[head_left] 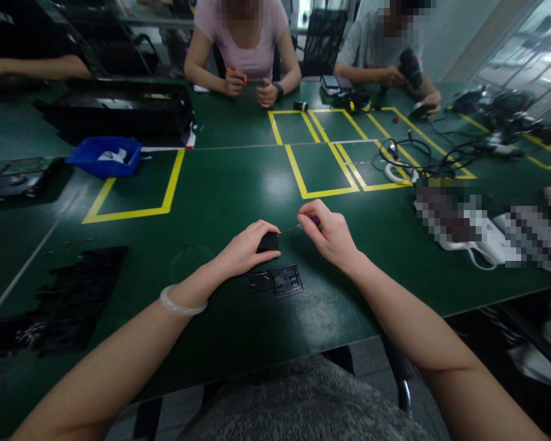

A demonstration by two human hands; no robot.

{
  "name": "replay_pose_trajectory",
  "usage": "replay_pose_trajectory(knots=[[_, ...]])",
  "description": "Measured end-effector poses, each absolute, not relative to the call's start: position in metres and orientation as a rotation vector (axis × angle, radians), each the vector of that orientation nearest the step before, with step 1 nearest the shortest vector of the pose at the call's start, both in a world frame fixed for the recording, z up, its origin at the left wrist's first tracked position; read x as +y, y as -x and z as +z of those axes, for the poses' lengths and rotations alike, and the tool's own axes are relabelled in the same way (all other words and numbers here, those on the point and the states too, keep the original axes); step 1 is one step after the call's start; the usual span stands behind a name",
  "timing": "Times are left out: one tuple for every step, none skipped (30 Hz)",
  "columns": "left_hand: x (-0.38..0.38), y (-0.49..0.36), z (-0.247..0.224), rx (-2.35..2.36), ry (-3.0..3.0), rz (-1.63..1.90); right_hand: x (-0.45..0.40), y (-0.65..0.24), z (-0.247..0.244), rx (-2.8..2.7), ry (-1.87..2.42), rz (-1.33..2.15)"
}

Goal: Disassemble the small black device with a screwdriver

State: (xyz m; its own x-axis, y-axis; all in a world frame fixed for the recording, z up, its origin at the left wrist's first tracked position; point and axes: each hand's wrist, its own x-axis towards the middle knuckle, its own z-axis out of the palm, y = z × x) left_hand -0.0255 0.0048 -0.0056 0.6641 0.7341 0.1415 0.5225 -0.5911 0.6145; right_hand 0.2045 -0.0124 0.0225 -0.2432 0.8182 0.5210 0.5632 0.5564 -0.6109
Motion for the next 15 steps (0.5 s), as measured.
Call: replay_pose_trajectory(knots=[[0.0048,0.0254,-0.0056,0.972,-2.343,0.524,-0.0124,-0.2046,0.0225,-1.937,1.121,0.377],[0.0048,0.0253,-0.0056,0.973,-2.342,0.524,-0.0124,-0.2046,0.0225,-1.932,1.125,0.377],[0.0047,0.0253,-0.0056,0.975,-2.341,0.524,-0.0124,-0.2044,0.0224,-1.923,1.128,0.377],[0.0048,0.0254,-0.0056,0.976,-2.340,0.523,-0.0124,-0.2042,0.0221,-1.914,1.129,0.377],[0.0048,0.0256,-0.0057,0.976,-2.340,0.522,-0.0124,-0.2039,0.0218,-1.908,1.129,0.379],[0.0048,0.0258,-0.0057,0.976,-2.340,0.523,-0.0124,-0.2037,0.0216,-1.905,1.128,0.380],[0.0049,0.0259,-0.0058,0.974,-2.340,0.524,-0.0124,-0.2036,0.0215,-1.905,1.126,0.379],[0.0050,0.0261,-0.0060,0.972,-2.341,0.523,-0.0124,-0.2036,0.0214,-1.907,1.125,0.377],[0.0051,0.0262,-0.0062,0.970,-2.343,0.524,-0.0123,-0.2037,0.0215,-1.909,1.123,0.374],[0.0053,0.0263,-0.0064,0.969,-2.344,0.526,-0.0123,-0.2040,0.0217,-1.913,1.122,0.373],[0.0054,0.0263,-0.0067,0.969,-2.345,0.526,-0.0122,-0.2043,0.0219,-1.919,1.123,0.373],[0.0056,0.0263,-0.0069,0.969,-2.345,0.525,-0.0122,-0.2045,0.0220,-1.926,1.125,0.376],[0.0057,0.0262,-0.0072,0.970,-2.345,0.525,-0.0121,-0.2047,0.0221,-1.933,1.129,0.379],[0.0058,0.0262,-0.0073,0.972,-2.345,0.525,-0.0120,-0.2048,0.0222,-1.935,1.133,0.381],[0.0058,0.0261,-0.0074,0.975,-2.343,0.523,-0.0120,-0.2047,0.0221,-1.934,1.136,0.382]])
